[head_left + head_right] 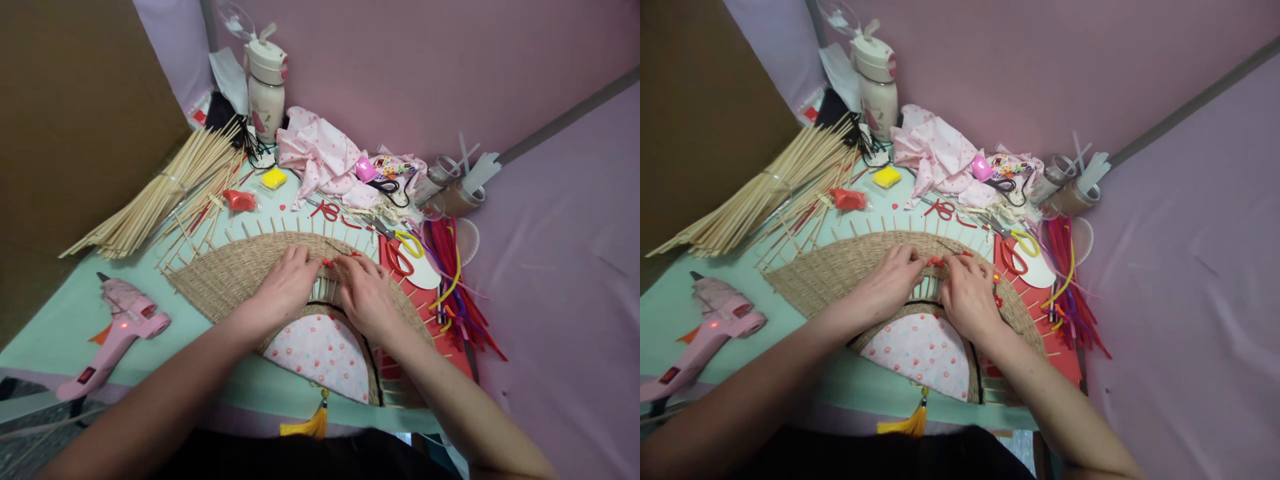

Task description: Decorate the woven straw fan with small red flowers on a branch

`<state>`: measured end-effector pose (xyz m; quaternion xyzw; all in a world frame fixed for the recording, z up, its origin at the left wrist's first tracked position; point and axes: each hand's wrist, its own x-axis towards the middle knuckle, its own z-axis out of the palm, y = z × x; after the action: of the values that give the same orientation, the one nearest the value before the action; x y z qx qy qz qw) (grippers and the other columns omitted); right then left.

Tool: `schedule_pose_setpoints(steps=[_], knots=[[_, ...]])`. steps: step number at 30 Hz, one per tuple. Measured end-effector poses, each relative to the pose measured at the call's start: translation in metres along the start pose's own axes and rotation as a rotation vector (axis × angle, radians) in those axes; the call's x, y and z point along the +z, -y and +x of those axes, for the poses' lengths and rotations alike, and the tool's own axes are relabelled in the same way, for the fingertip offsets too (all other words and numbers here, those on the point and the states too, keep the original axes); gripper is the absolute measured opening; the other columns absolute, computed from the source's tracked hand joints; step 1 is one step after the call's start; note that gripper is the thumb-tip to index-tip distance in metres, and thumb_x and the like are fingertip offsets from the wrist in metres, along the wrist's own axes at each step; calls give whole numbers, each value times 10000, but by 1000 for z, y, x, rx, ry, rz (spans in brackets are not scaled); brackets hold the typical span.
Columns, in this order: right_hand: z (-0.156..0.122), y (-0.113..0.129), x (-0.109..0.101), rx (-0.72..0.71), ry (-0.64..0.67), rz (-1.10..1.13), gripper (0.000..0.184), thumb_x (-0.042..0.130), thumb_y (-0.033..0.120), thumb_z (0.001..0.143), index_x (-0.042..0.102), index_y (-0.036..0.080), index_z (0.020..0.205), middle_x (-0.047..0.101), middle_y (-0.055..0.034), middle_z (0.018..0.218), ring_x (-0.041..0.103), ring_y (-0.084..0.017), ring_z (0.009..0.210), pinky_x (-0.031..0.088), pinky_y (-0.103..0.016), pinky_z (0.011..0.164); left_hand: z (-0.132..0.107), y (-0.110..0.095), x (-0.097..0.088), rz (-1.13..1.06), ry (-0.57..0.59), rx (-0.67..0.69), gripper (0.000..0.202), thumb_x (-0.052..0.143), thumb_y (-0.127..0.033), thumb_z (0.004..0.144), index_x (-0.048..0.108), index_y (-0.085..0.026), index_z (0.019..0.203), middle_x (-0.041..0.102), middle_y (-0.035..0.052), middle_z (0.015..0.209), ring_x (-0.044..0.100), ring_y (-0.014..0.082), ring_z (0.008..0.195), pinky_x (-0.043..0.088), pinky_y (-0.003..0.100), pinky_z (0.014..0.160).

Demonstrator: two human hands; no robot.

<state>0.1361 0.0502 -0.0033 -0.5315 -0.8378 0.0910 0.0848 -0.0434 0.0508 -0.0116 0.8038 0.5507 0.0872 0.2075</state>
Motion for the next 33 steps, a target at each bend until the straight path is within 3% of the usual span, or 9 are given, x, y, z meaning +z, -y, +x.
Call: schedule_pose_setpoints(steps=[6, 12, 17, 25, 29, 33], knots=[[-2, 0, 7, -59, 35, -6, 439, 408, 144, 856, 516, 153, 1282, 636, -141, 1251, 486, -276, 1235, 281, -475, 1008, 3, 2, 4, 16, -4, 15, 385, 338, -170, 930, 579, -185, 1230, 496, 123, 1101, 435, 247, 1027, 438, 413, 901], [-8, 0, 3, -6, 26, 25, 444, 400, 153, 866, 510, 150, 1296, 602, -147, 1305, 482, -273, 1253, 295, -467, 999, 3, 5, 2, -24, -10, 27, 418, 317, -192, 948, 523, -167, 1312, 486, 134, 1116, 428, 260, 1043, 431, 413, 907], [-11, 2, 5, -2, 56, 39, 441, 398, 150, 868, 503, 150, 1297, 596, -150, 1315, 477, -266, 1269, 286, -477, 1005, 3, 4, 2, -9, 5, 11, 404, 324, -172, 937, 562, -189, 1263, 486, 122, 1118, 430, 255, 1060, 420, 402, 919], [-12, 5, 2, 21, 29, 85, 410, 410, 154, 865, 518, 155, 1260, 615, -141, 1289, 521, -268, 1223, 310, -461, 977, -3, 0, 3, -4, 7, -9, 389, 467, -144, 847, 552, -143, 1226, 486, 138, 1177, 426, 266, 1074, 433, 413, 936], [4, 10, -16, -18, -100, 80, 364, 427, 192, 893, 532, 172, 1241, 644, -130, 1248, 556, -269, 1176, 316, -441, 948, -11, 2, -1, -74, -28, -39, 379, 414, -135, 880, 546, -151, 1235, 498, 141, 1199, 431, 257, 1120, 425, 410, 969], [52, 22, -32, -109, -145, 121, 255, 460, 199, 912, 617, 219, 1112, 719, -76, 1102, 636, -229, 1005, 304, -409, 915, -20, 16, -12, -82, -148, -82, 357, 377, -197, 930, 577, -135, 1220, 522, 152, 1191, 440, 273, 1141, 421, 430, 981]])
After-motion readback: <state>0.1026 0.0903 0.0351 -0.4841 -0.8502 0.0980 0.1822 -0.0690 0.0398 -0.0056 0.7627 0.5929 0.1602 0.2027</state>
